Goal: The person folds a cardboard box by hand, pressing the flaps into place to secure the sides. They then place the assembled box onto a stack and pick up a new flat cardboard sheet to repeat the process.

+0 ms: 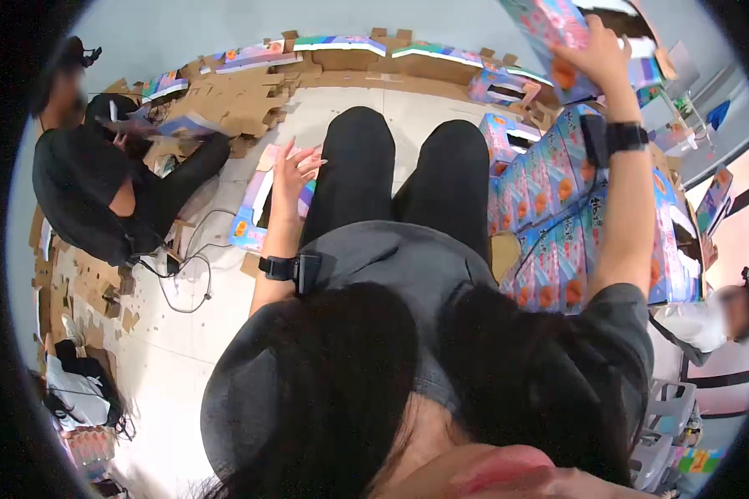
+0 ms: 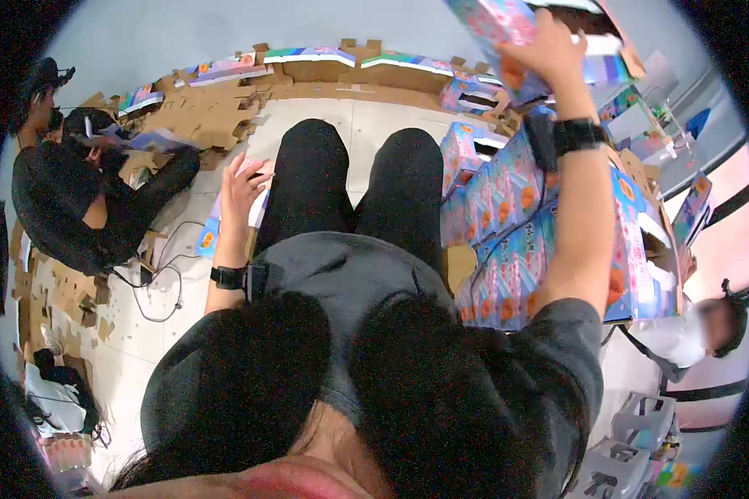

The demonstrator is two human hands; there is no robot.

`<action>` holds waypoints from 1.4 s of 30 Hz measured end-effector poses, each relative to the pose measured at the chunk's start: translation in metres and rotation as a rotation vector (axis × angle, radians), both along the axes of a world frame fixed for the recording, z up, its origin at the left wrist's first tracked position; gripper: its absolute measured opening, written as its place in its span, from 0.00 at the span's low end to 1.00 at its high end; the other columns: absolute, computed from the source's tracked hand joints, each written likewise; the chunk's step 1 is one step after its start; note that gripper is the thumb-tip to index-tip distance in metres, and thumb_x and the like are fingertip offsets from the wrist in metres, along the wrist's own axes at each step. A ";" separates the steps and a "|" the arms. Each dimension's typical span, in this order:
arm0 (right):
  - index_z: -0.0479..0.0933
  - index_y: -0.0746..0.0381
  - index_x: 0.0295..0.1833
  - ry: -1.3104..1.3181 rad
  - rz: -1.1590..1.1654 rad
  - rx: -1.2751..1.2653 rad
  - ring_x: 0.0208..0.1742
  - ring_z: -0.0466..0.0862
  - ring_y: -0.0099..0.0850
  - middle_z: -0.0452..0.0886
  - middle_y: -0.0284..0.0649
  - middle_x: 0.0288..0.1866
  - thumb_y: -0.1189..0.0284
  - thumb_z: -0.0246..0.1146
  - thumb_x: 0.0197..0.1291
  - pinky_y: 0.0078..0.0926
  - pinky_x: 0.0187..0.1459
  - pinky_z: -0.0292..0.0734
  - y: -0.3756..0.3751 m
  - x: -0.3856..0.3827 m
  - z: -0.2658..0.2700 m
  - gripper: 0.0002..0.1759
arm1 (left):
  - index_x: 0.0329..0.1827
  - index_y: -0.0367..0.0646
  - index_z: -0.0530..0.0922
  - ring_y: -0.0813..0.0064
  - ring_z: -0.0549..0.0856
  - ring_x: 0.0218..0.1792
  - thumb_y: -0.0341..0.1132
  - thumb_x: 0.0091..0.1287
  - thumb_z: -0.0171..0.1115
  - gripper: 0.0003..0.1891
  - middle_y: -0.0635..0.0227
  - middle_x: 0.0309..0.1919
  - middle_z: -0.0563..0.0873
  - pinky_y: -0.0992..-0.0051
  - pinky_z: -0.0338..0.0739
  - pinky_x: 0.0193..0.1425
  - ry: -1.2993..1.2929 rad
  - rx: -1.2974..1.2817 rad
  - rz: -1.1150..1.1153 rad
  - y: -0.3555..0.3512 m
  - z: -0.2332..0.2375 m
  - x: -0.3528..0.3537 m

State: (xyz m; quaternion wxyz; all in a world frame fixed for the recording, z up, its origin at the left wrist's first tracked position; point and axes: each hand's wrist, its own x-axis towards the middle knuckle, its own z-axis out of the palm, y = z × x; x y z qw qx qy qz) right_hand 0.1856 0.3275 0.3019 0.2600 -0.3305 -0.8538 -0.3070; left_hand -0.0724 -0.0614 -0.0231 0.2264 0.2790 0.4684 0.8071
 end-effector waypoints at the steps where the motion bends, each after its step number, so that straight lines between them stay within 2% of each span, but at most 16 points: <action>1: 0.67 0.59 0.67 -0.011 -0.041 -0.020 0.63 0.78 0.49 0.79 0.57 0.59 0.34 0.67 0.39 0.63 0.68 0.56 0.024 0.004 0.003 0.54 | 0.74 0.45 0.63 0.61 0.84 0.52 0.62 0.73 0.43 0.35 0.52 0.59 0.79 0.67 0.75 0.59 -0.051 0.018 0.032 -0.002 0.000 -0.002; 4: 0.67 0.62 0.69 0.003 -0.200 -0.233 0.66 0.75 0.53 0.78 0.58 0.62 0.31 0.67 0.36 0.58 0.67 0.58 0.088 0.037 0.009 0.60 | 0.67 0.39 0.70 0.63 0.84 0.50 0.60 0.74 0.44 0.33 0.53 0.56 0.81 0.67 0.75 0.59 0.117 -0.022 0.060 -0.019 -0.007 -0.029; 5: 0.68 0.63 0.67 -0.013 -0.263 -0.293 0.67 0.75 0.53 0.77 0.57 0.63 0.32 0.69 0.34 0.57 0.68 0.58 0.113 0.054 0.009 0.60 | 0.56 0.36 0.75 0.66 0.84 0.47 0.55 0.75 0.44 0.28 0.54 0.49 0.84 0.68 0.75 0.59 0.184 -0.079 0.195 -0.030 0.003 -0.025; 7: 0.67 0.73 0.65 0.001 -0.287 -0.369 0.63 0.78 0.49 0.78 0.59 0.60 0.38 0.74 0.34 0.41 0.64 0.68 0.122 0.086 0.005 0.61 | 0.36 0.38 0.77 0.71 0.83 0.41 0.50 0.77 0.42 0.24 0.62 0.35 0.84 0.70 0.75 0.53 0.183 -0.053 0.232 -0.049 0.002 -0.047; 8: 0.66 0.74 0.65 0.035 -0.255 -0.501 0.61 0.79 0.45 0.79 0.58 0.58 0.41 0.77 0.33 0.36 0.61 0.72 0.146 0.103 -0.002 0.61 | 0.34 0.39 0.76 0.73 0.82 0.39 0.49 0.78 0.42 0.23 0.63 0.33 0.83 0.71 0.75 0.51 0.201 -0.110 0.311 -0.060 -0.005 -0.060; 10: 0.66 0.76 0.65 0.102 -0.239 -0.613 0.59 0.80 0.41 0.79 0.55 0.57 0.44 0.78 0.32 0.37 0.58 0.74 0.161 0.129 -0.016 0.60 | 0.29 0.42 0.72 0.75 0.79 0.34 0.48 0.79 0.43 0.23 0.69 0.27 0.77 0.71 0.74 0.48 0.203 -0.067 0.434 -0.071 -0.002 -0.069; 16: 0.64 0.74 0.68 -0.062 -0.452 -0.772 0.60 0.79 0.41 0.75 0.56 0.61 0.45 0.78 0.33 0.39 0.57 0.74 0.123 0.151 -0.035 0.61 | 0.26 0.43 0.72 0.77 0.76 0.32 0.48 0.78 0.47 0.23 0.70 0.26 0.76 0.75 0.72 0.48 0.128 -0.076 0.524 -0.082 0.005 -0.074; 21: 0.63 0.69 0.71 -0.092 -0.609 -0.834 0.68 0.74 0.49 0.70 0.55 0.70 0.44 0.78 0.32 0.44 0.63 0.72 0.114 0.135 -0.028 0.63 | 0.28 0.42 0.75 0.79 0.76 0.33 0.46 0.78 0.48 0.21 0.70 0.27 0.78 0.76 0.71 0.46 0.188 -0.139 0.501 -0.070 0.006 -0.065; 26: 0.69 0.66 0.68 -0.118 -0.466 -0.788 0.63 0.78 0.46 0.78 0.54 0.62 0.44 0.78 0.31 0.42 0.61 0.73 0.093 0.124 -0.030 0.58 | 0.27 0.42 0.75 0.80 0.72 0.31 0.48 0.78 0.47 0.23 0.72 0.26 0.76 0.78 0.65 0.40 0.205 -0.176 0.488 -0.059 0.017 -0.038; 28: 0.69 0.65 0.68 -0.124 -0.393 -0.925 0.60 0.79 0.45 0.79 0.53 0.61 0.44 0.77 0.32 0.42 0.59 0.73 0.104 0.125 -0.029 0.58 | 0.27 0.42 0.75 0.80 0.72 0.31 0.48 0.78 0.47 0.23 0.72 0.26 0.76 0.78 0.65 0.40 0.189 -0.189 0.472 -0.056 0.011 -0.037; 31: 0.69 0.65 0.68 -0.154 -0.445 -0.927 0.58 0.80 0.44 0.79 0.51 0.61 0.45 0.77 0.34 0.42 0.57 0.74 0.123 0.125 -0.036 0.56 | 0.29 0.39 0.74 0.77 0.79 0.31 0.44 0.78 0.47 0.21 0.67 0.26 0.79 0.75 0.75 0.44 0.241 -0.196 0.434 -0.056 0.008 -0.037; 34: 0.69 0.64 0.68 -0.078 -0.367 -1.094 0.59 0.80 0.46 0.79 0.51 0.61 0.46 0.77 0.37 0.41 0.58 0.74 0.150 0.131 -0.048 0.53 | 0.29 0.39 0.74 0.77 0.79 0.32 0.44 0.79 0.47 0.21 0.67 0.26 0.79 0.75 0.76 0.45 0.288 -0.216 0.412 -0.052 0.005 -0.030; 38: 0.68 0.59 0.71 -0.219 -0.615 -0.693 0.70 0.71 0.45 0.71 0.50 0.70 0.49 0.75 0.41 0.50 0.66 0.66 0.096 0.111 -0.046 0.50 | 0.31 0.39 0.74 0.79 0.79 0.32 0.40 0.78 0.49 0.17 0.69 0.27 0.79 0.77 0.76 0.44 0.228 -0.180 0.340 -0.047 -0.008 -0.033; 40: 0.67 0.54 0.72 -0.469 -0.709 -0.210 0.73 0.67 0.45 0.68 0.47 0.73 0.48 0.72 0.43 0.56 0.69 0.60 0.053 0.088 -0.047 0.49 | 0.34 0.39 0.74 0.80 0.78 0.33 0.38 0.77 0.51 0.14 0.69 0.28 0.79 0.78 0.75 0.44 0.213 -0.157 0.292 -0.042 -0.013 -0.032; 41: 0.67 0.48 0.73 -0.470 -0.628 -0.161 0.80 0.54 0.45 0.58 0.45 0.78 0.49 0.71 0.45 0.64 0.73 0.47 0.059 0.075 -0.048 0.47 | 0.35 0.39 0.74 0.81 0.78 0.33 0.37 0.77 0.52 0.12 0.70 0.29 0.79 0.78 0.75 0.43 0.206 -0.147 0.275 -0.040 -0.015 -0.032; 42: 0.67 0.47 0.73 -0.420 -0.481 -0.085 0.79 0.55 0.46 0.59 0.46 0.77 0.49 0.70 0.47 0.63 0.73 0.48 0.050 0.060 -0.047 0.45 | 0.37 0.39 0.74 0.81 0.78 0.33 0.36 0.76 0.53 0.11 0.70 0.30 0.79 0.78 0.75 0.43 0.225 -0.142 0.263 -0.039 -0.015 -0.032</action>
